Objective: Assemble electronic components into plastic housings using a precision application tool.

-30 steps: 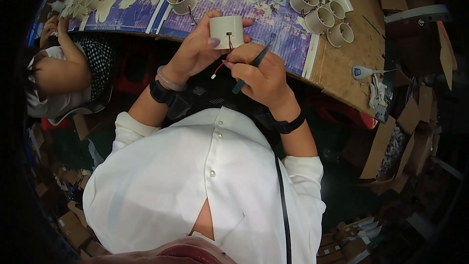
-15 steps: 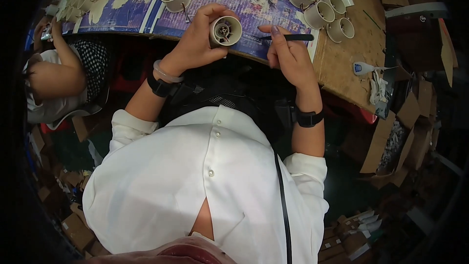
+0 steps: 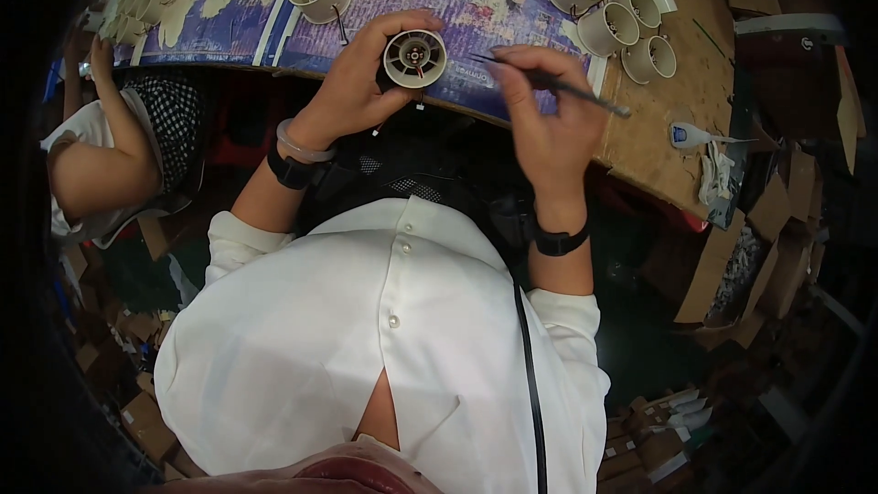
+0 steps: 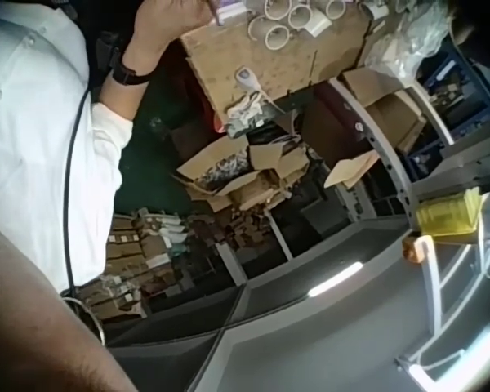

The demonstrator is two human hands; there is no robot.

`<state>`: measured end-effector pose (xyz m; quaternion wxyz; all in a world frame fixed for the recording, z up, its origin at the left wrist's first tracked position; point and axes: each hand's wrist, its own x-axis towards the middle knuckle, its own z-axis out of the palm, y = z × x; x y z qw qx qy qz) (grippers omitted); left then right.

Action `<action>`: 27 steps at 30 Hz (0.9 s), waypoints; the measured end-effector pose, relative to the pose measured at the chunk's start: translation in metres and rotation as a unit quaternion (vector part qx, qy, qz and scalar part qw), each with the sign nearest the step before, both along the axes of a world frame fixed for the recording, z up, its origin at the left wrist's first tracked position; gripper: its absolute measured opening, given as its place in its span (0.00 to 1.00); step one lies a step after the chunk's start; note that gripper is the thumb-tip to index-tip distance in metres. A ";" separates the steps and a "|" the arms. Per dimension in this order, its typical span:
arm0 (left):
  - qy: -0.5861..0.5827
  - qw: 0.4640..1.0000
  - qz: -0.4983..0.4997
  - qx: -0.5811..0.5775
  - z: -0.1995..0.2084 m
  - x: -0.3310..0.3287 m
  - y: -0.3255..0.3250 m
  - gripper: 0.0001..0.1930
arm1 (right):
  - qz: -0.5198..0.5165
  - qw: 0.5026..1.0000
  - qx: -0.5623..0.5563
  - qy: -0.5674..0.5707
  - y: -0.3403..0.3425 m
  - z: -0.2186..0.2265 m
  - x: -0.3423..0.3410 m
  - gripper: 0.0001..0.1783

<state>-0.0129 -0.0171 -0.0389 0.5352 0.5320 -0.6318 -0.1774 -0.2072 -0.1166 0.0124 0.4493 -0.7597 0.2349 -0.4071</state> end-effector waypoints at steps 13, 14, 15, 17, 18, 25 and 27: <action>-0.071 0.995 0.061 -0.046 0.004 -0.001 0.000 0.31 | 0.042 0.985 -0.157 0.050 0.004 -0.011 0.025 0.04; -0.071 0.994 0.062 -0.047 0.004 -0.001 0.000 0.31 | 0.043 0.985 -0.158 0.051 0.004 -0.012 0.026 0.04; -0.071 0.994 0.063 -0.048 0.005 -0.002 0.000 0.31 | 0.043 0.985 -0.162 0.050 0.003 -0.012 0.026 0.04; -0.073 0.994 0.064 -0.046 0.004 -0.001 0.000 0.31 | 0.043 0.983 -0.170 0.048 0.003 -0.013 0.027 0.05; -0.075 0.994 0.064 -0.044 0.004 -0.001 0.000 0.31 | 0.043 0.983 -0.170 0.048 0.002 -0.013 0.028 0.05; -0.075 0.993 0.069 -0.051 0.003 -0.001 0.000 0.31 | 0.030 0.976 -0.211 0.048 0.006 -0.010 0.032 0.05; -0.075 0.993 0.074 -0.061 0.004 -0.002 0.000 0.30 | 0.020 0.977 -0.204 0.052 0.011 -0.010 0.033 0.05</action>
